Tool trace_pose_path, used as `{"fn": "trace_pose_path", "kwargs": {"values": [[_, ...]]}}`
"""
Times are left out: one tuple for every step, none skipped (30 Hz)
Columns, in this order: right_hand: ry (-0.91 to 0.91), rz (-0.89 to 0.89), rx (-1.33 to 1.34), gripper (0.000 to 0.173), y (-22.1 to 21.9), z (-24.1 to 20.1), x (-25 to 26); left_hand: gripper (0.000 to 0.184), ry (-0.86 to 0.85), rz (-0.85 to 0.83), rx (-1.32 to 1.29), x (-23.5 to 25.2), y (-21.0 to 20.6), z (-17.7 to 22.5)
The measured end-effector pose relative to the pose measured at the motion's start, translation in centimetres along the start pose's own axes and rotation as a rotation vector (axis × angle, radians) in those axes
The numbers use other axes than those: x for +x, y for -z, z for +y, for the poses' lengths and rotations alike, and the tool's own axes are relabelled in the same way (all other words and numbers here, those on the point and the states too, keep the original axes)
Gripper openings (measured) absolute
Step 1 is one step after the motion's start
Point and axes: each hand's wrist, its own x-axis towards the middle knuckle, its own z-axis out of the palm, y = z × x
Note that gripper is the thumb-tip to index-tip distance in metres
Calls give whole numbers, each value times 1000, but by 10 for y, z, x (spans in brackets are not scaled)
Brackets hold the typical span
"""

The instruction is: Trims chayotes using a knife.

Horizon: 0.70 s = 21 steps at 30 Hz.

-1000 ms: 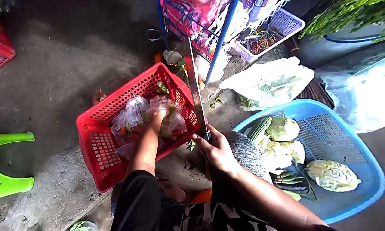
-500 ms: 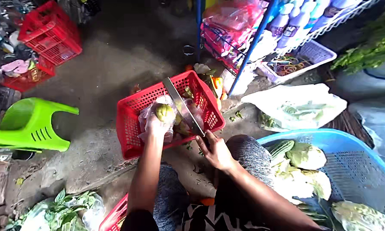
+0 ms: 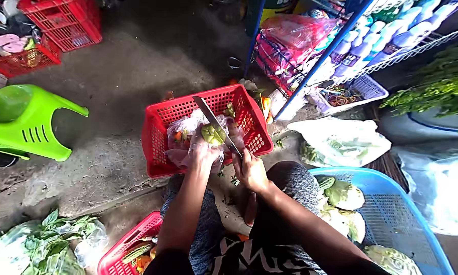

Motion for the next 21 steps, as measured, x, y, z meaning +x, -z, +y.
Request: {"fn": "trace_pose_path", "kwargs": {"values": [[3,-3,3,34,-1,0,0,33,-2,-18,-3,2,1,2],[-3,-29,3,34,2,-1,0,35,-17,-48,5,5,4,5],[-11,-65,2,34,6,-3,0,35,-42,-65,23,8,7,7],[-17,-93,1,34,11,-4,1,34,-69,-77,44,9,10,9],[-15,-105,1,33,14,-5,2,34,-76,-82,51,8,12,8],[-7,-96,0,33,14,-6,2,33,-54,-75,33,4,10,7],[8,-68,-4,33,13,-6,2,34,-4,-66,-1,-1,8,4],[20,-41,-5,32,12,-6,2,36,33,-62,-31,-4,6,1],[23,-26,-3,32,11,-5,2,38,55,-71,-58,-5,5,0],[17,-33,-2,31,11,-6,1,38,55,-78,-60,-4,6,2],[5,-57,-2,31,13,-7,0,37,26,-82,-27,-3,7,4],[-12,-92,-2,32,17,-8,-1,34,-27,-70,26,-1,9,7],[-29,-125,-3,32,21,-9,-1,33,-79,-47,69,1,9,8],[-37,-141,-3,33,23,-10,0,33,-94,-46,79,1,11,8],[-39,-143,-1,33,25,-11,0,33,-73,-58,61,0,11,6],[-30,-124,-3,32,24,-13,1,35,-24,-62,18,-4,9,4],[-19,-103,-2,32,23,-13,2,37,18,-56,-19,-10,6,2],[-11,-90,-2,31,22,-14,2,37,38,-48,-43,-13,5,1],[-7,-92,-2,31,22,-14,1,36,41,-42,-36,-15,5,2],[-12,-109,0,31,23,-14,0,33,10,-30,4,-11,6,5],[-23,-137,3,31,25,-13,0,31,-54,-20,80,-7,9,8]]}}
